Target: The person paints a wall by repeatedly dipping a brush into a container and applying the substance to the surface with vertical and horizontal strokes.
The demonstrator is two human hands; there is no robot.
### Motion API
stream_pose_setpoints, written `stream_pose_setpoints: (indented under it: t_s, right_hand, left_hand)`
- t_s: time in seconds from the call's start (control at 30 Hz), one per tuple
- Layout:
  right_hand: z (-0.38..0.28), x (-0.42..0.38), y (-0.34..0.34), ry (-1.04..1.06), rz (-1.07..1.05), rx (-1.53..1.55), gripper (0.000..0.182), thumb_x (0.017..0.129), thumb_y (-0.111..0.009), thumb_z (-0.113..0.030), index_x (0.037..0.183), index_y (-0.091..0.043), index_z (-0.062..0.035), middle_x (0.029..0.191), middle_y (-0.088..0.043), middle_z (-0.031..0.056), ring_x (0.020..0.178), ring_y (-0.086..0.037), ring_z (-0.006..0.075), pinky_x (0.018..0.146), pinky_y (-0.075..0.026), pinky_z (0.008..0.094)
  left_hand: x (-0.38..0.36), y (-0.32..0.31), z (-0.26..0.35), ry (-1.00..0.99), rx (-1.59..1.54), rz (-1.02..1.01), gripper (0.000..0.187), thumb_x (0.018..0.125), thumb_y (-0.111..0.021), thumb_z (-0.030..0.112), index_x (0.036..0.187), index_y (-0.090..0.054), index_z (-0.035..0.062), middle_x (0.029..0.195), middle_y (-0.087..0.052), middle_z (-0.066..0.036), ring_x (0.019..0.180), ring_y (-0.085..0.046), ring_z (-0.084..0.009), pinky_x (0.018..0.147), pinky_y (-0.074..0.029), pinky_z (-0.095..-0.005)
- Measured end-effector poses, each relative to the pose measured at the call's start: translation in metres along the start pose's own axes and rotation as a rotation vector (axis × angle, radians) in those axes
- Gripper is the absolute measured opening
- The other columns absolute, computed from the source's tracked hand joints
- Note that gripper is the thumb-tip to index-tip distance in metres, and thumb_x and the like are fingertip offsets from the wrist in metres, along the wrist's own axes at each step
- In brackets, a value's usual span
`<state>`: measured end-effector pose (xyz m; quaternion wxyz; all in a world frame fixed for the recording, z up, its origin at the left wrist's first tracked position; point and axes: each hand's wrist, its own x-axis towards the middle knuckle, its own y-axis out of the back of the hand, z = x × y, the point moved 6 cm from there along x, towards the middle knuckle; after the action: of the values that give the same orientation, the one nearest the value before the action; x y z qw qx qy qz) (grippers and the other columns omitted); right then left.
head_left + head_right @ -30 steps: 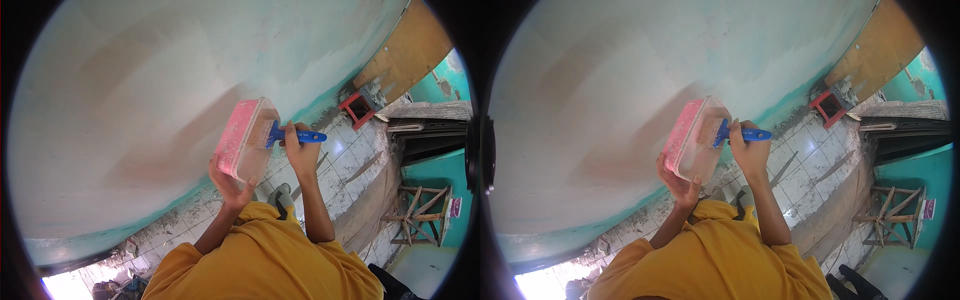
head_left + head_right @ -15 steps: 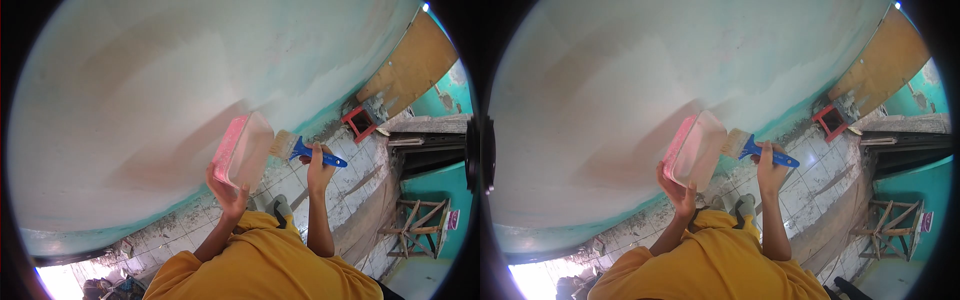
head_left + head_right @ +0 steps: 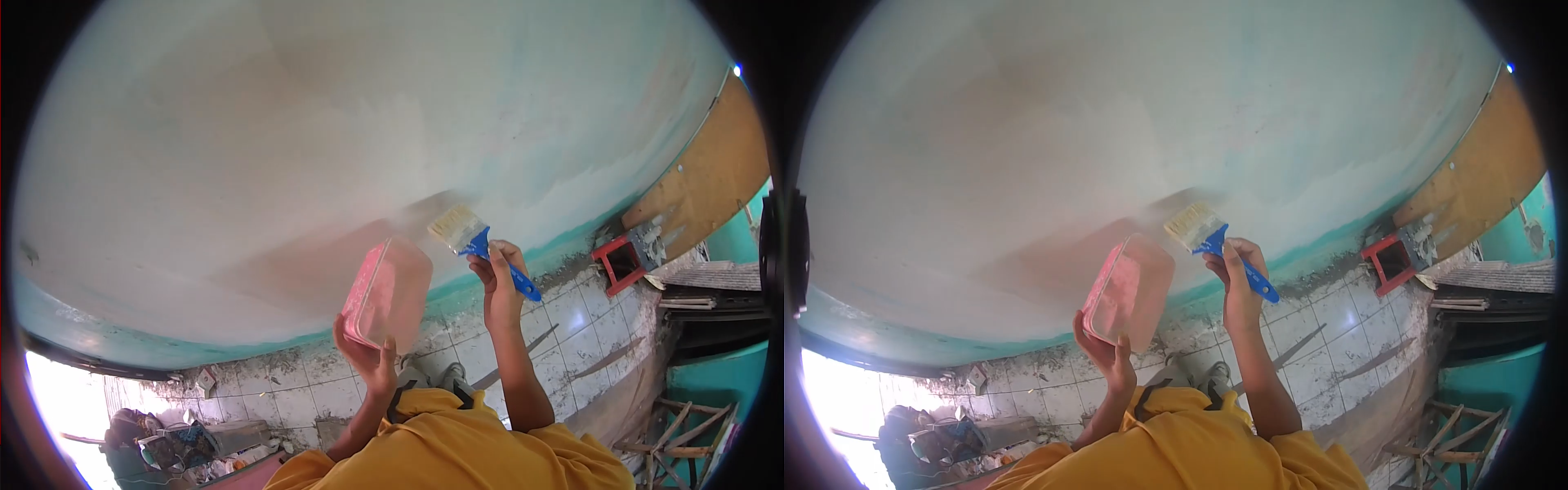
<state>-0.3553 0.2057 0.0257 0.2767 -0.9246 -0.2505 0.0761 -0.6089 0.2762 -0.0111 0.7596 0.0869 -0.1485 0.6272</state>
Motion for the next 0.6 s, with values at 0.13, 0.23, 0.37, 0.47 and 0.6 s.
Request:
stream_pose_setpoints:
  t_s: [0.13, 0.23, 0.37, 0.47, 0.6]
  right_hand:
    - [-0.025, 0.015, -0.059, 0.097, -0.108, 0.031, 0.021, 0.099, -0.061, -0.021, 0.109, -0.056, -0.0025, 0.100, -0.065, 0.0083, 0.088, -0.068, 0.0165, 0.084, -0.056, 0.0310]
    - [-0.050, 0.020, -0.106, 0.269, -0.147, 0.044, 0.027, 0.100, -0.059, -0.024, 0.113, -0.054, -0.0014, 0.104, -0.064, 0.0099, 0.091, -0.068, 0.0186, 0.086, -0.056, 0.0324]
    - [-0.022, 0.019, -0.129, 0.281, -0.074, 0.111, 0.030, 0.102, -0.056, -0.027, 0.115, -0.054, -0.0010, 0.105, -0.064, 0.0119, 0.091, -0.069, 0.0211, 0.084, -0.056, 0.0331]
    - [0.048, 0.010, -0.102, 0.235, 0.079, 0.006, 0.027, 0.101, -0.054, -0.028, 0.115, -0.054, -0.0048, 0.105, -0.064, 0.0102, 0.091, -0.069, 0.0229, 0.086, -0.054, 0.0339]
    - [0.097, -0.009, -0.070, 0.146, 0.234, -0.016, 0.025, 0.100, -0.057, -0.027, 0.111, -0.056, -0.0047, 0.101, -0.066, 0.0100, 0.088, -0.069, 0.0213, 0.083, -0.055, 0.0339]
  left_hand:
    - [0.001, 0.016, 0.011, 0.012, 0.005, 0.068, 0.099, 0.087, -0.072, 0.045, 0.153, -0.013, 0.0012, 0.150, -0.025, -0.018, 0.142, -0.026, -0.0302, 0.116, -0.022, -0.0464]
    - [0.008, 0.033, 0.006, 0.018, 0.004, 0.073, 0.100, 0.086, -0.072, 0.047, 0.153, -0.013, 0.0008, 0.150, -0.025, -0.018, 0.142, -0.026, -0.0303, 0.116, -0.023, -0.0464]
    - [0.025, 0.061, -0.007, 0.020, -0.056, -0.024, 0.098, 0.085, -0.074, 0.031, 0.152, -0.010, -0.0004, 0.149, -0.021, -0.017, 0.140, -0.025, -0.0305, 0.116, -0.022, -0.0468]
    - [0.044, 0.083, -0.015, 0.018, -0.110, -0.112, 0.098, 0.085, -0.075, 0.030, 0.152, -0.010, -0.0010, 0.149, -0.021, -0.017, 0.140, -0.025, -0.0304, 0.116, -0.022, -0.0470]
    - [0.062, 0.117, -0.030, -0.004, -0.103, -0.241, 0.098, 0.085, -0.075, 0.031, 0.151, -0.010, -0.0016, 0.148, -0.020, -0.018, 0.140, -0.024, -0.0305, 0.115, -0.021, -0.0472]
